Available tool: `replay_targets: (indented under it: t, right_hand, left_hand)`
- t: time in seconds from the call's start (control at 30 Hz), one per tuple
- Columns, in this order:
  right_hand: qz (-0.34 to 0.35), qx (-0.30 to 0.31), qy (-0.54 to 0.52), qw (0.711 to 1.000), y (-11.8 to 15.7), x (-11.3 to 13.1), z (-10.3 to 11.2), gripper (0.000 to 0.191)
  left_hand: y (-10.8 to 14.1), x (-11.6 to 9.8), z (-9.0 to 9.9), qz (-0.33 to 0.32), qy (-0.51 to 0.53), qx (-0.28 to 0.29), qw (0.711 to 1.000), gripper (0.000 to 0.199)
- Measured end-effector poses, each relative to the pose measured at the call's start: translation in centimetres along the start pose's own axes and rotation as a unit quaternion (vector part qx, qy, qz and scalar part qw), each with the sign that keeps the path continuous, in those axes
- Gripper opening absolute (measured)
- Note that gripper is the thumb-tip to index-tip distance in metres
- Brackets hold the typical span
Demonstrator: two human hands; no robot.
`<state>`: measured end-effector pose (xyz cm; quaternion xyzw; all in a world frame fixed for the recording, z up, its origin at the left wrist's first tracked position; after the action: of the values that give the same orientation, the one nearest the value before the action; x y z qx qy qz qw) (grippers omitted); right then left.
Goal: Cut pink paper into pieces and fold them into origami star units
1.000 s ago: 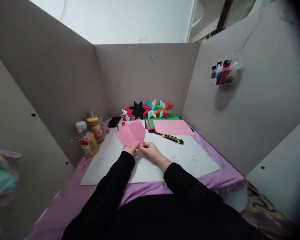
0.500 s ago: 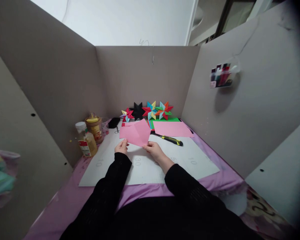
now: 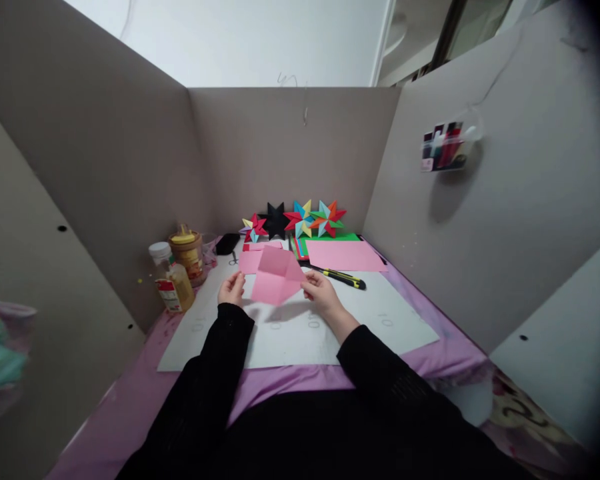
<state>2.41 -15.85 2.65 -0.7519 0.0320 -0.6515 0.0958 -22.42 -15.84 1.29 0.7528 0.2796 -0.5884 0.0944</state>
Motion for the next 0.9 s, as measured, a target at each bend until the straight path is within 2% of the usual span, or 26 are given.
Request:
replay_targets:
  t: [0.13,0.23,0.43,0.53,0.63,0.73,0.9]
  right_hand:
    - [-0.005,-0.04,-0.008,0.999,-0.1,-0.2,0.9,0.022]
    - [-0.006,-0.066,-0.02,0.998,-0.2,-0.3,1.3,0.023]
    - [-0.007,-0.07,-0.048,0.996,-0.3,-0.2,1.2,0.025]
    - [-0.007,-0.063,-0.06,0.996,-0.2,-0.1,1.1,0.025]
    - [-0.006,-0.05,-0.069,0.996,0.0,-0.1,1.0,0.026]
    - [-0.001,-0.031,-0.074,0.997,0.1,0.1,0.9,0.026]
    - [0.033,0.01,-0.065,0.997,0.4,0.5,0.7,0.021]
  left_hand:
    - [1.2,-1.2,-1.4,-0.063,-0.019,0.072,0.995,0.05]
    - [2.2,-1.7,-2.2,-0.095,-0.05,0.106,0.989,0.046]
    - [3.0,-2.0,-2.5,-0.14,-0.121,0.124,0.975,0.034]
    - [3.0,-2.5,-2.3,-0.158,-0.134,0.114,0.972,0.046]
    - [3.3,-2.7,-2.3,-0.133,-0.119,0.128,0.976,0.059]
    - [3.8,-2.6,-2.6,-0.085,-0.112,0.161,0.977,0.051]
    - [4.1,-2.8,-2.3,-0.067,-0.084,0.194,0.975,0.034]
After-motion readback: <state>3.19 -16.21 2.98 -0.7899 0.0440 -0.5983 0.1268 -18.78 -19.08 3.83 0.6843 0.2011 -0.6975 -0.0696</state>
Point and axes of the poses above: each hand's wrist, its own y-axis away from the middle knuckle, its own z-axis out of the back of the hand, x = y × z, the point moved 4 cm from there along -y, towards the middle knuckle, and after that the axes turned 4 degrees about -z, right-handed, at the moved point
